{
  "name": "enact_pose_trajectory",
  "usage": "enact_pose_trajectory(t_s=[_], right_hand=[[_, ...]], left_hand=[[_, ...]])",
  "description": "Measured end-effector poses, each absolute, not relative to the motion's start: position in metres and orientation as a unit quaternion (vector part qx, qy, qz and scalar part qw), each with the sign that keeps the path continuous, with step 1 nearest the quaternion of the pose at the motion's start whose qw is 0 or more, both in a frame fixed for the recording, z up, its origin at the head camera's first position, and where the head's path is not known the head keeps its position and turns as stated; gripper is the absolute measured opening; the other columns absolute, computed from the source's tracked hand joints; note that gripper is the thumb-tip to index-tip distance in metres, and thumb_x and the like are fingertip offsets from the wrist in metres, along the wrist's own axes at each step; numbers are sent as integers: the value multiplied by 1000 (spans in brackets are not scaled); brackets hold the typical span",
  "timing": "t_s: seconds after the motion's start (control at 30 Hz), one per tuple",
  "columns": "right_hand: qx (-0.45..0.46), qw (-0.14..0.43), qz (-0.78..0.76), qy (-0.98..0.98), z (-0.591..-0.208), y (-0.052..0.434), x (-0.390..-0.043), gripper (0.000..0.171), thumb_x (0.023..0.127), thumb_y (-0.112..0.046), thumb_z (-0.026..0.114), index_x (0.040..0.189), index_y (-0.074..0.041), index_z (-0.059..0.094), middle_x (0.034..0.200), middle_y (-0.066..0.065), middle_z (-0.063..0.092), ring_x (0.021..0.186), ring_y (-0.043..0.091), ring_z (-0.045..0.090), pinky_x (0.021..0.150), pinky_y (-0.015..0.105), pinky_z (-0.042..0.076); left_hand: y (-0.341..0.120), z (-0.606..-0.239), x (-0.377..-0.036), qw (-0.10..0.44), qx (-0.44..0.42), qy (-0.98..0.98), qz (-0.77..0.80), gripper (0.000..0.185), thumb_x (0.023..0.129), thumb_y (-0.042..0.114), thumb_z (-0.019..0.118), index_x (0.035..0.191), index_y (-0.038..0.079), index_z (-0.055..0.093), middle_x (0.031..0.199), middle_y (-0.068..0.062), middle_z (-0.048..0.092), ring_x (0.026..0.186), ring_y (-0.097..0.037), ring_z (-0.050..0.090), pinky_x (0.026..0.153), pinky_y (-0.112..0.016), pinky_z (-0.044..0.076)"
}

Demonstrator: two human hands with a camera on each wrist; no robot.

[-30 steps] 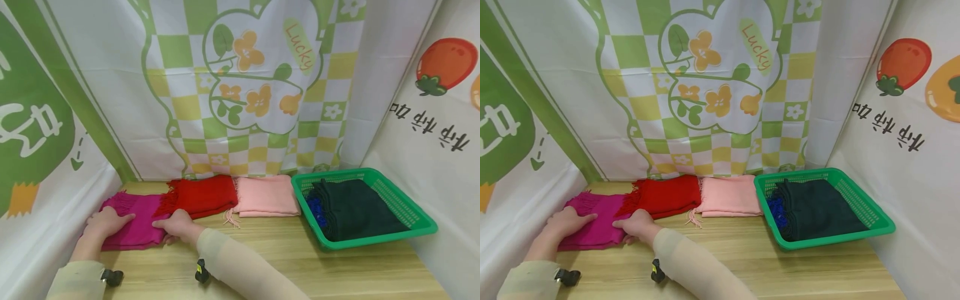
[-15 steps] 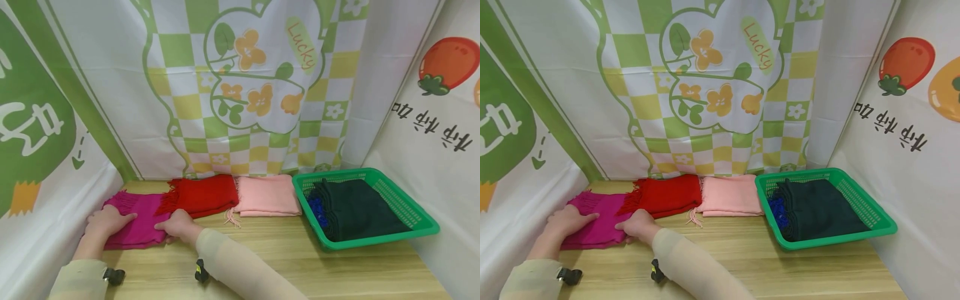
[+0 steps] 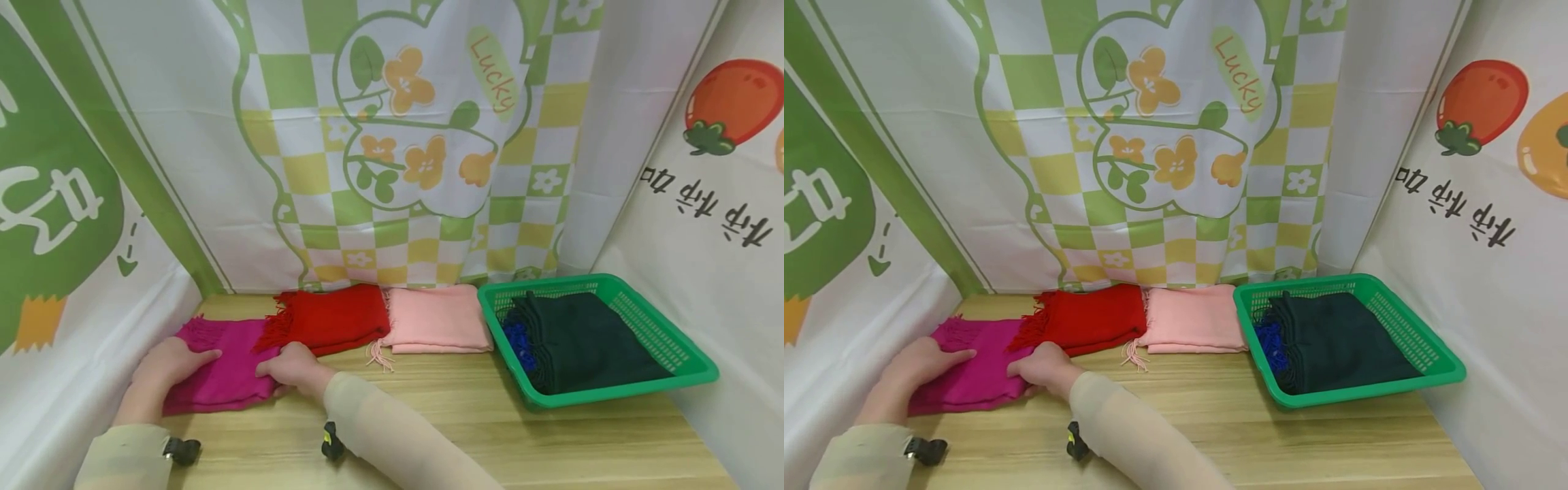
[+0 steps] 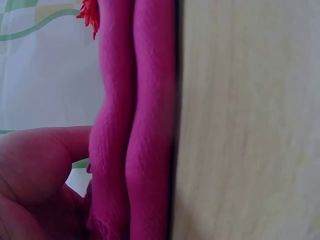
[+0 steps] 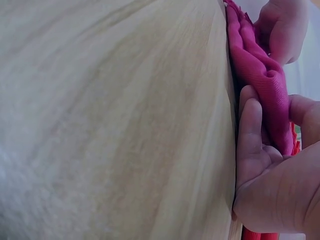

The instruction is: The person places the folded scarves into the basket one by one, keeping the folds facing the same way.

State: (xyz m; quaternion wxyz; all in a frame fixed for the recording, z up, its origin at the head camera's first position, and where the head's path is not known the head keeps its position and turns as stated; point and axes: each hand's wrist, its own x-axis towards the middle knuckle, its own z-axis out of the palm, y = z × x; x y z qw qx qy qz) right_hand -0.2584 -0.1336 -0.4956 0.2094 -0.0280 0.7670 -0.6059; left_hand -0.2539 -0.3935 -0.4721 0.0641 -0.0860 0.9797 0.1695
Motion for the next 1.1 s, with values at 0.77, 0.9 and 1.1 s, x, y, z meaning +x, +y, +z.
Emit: enact_pose_trajectory(t_s=[0.77, 0.9, 1.1], right_hand=[[-68, 224, -589, 773, -500, -128, -261, 67, 91, -14, 94, 147, 8, 64, 128, 15, 72, 52, 22, 67, 58, 31, 61], [-99, 193, -541, 813, -502, -128, -261, 65, 92, -22, 92, 145, 4, 67, 133, 8, 72, 78, 18, 73, 79, 29, 63], [-160, 120, -447, 872, -505, -127, -260, 31, 93, -34, 88, 106, -9, 75, 93, -3, 69, 88, 9, 61, 87, 23, 54]], left_hand=[[-413, -481, -251, 70, -94, 955, 272, 102, 95, 55, 82, 129, -35, 48, 114, -43, 63, 100, -45, 62, 85, -47, 54], [-410, -475, -245, 68, -91, 953, 281, 103, 96, 50, 83, 133, -36, 42, 119, -44, 60, 105, -47, 59, 90, -49, 52], [-409, -467, -243, 61, -78, 954, 282, 104, 94, 46, 87, 135, -37, 39, 124, -50, 57, 112, -53, 59, 101, -63, 51]])
